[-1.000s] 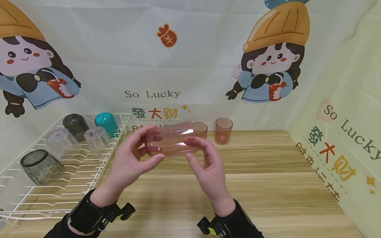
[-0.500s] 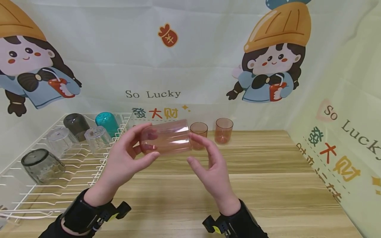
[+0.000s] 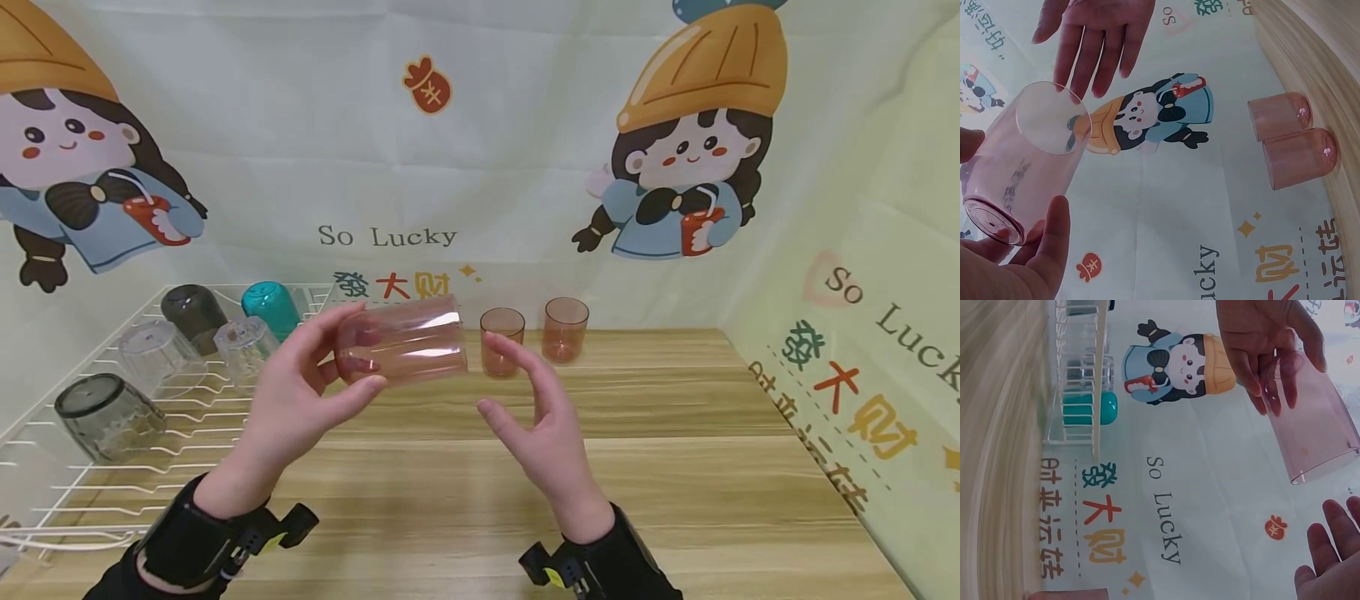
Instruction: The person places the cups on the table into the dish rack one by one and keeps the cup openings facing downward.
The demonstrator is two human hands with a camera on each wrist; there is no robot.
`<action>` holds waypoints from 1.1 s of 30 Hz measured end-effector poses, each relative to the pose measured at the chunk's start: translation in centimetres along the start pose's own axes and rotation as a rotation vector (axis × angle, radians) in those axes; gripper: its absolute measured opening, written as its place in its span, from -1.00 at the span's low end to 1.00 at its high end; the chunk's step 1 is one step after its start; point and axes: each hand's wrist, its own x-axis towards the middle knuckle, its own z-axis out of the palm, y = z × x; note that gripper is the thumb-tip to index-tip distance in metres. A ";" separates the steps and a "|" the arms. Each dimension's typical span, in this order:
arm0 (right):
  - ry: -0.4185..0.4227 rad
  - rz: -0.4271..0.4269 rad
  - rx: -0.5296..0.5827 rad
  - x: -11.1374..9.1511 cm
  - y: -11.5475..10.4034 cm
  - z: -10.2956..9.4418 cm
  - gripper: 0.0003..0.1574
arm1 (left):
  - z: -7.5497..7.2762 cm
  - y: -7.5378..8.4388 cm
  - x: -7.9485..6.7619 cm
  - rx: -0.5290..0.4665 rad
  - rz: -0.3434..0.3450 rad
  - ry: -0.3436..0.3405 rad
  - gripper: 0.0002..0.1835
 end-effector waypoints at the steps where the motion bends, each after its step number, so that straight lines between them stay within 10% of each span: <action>1: 0.000 -0.002 -0.003 0.0 0.0 0.0 -0.28 | -0.1 0.0 0.0 0.009 -0.008 0.002 -0.23; 33: 0.004 0.095 -0.129 -0.2 1.4 -1.9 -0.25 | -4.9 1.3 -0.4 0.207 0.011 0.104 -0.23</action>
